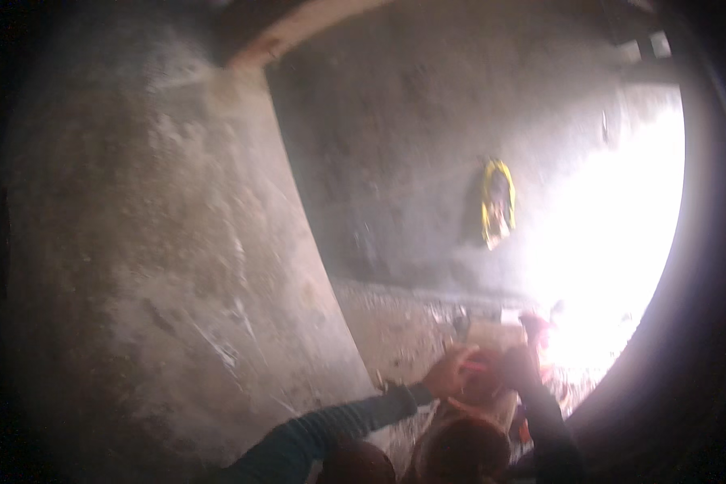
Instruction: The person scoops cement from a bucket using a trowel and applies it to a concrete wall. They smooth the surface with a hand trowel and then use a sanding block to finish the edges around a rectangular opening.
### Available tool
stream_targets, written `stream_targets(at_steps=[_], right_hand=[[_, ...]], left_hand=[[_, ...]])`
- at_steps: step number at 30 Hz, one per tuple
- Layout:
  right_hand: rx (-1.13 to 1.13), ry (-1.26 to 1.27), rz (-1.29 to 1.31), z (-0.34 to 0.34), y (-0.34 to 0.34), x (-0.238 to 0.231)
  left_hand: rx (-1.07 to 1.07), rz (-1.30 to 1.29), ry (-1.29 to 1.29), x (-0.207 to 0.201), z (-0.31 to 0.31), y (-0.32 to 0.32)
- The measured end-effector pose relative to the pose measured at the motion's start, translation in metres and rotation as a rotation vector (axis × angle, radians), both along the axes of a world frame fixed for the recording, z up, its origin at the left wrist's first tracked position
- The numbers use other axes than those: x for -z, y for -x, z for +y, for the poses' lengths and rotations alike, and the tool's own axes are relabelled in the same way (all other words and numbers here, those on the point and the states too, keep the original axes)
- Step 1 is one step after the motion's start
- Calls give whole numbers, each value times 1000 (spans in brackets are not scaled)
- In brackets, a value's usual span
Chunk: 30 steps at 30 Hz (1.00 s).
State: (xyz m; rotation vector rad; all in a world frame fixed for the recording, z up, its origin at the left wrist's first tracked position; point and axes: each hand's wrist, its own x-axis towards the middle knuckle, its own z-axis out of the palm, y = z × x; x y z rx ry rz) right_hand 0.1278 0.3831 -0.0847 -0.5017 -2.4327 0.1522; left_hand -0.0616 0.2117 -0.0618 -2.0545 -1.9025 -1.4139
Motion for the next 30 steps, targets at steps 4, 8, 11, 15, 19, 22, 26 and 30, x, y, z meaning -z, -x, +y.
stream_targets(at_steps=[4,8,11,15,19,22,26,30], right_hand=[[232,558,-6,-24,10,-42],[-78,450,201,-49,-26,-84],[-173,511,249,-58,-44,-97],[-392,1171,328,-53,-61,-89],[-597,1208,297,-53,-78,-79],[-601,1178,348,-63,-90,-80],[-497,1109,387,-71,-115,-87],[-335,1222,372,-61,-155,-89]], left_hand=[[245,-291,303,-31,6,3],[558,-538,428,-44,3,1],[615,-626,378,-36,10,-3],[575,-859,480,-18,26,-10],[807,-969,481,-13,33,-20],[814,-1188,531,-17,29,-28],[973,-1369,669,-33,27,-48],[699,-802,600,-64,14,-65]])
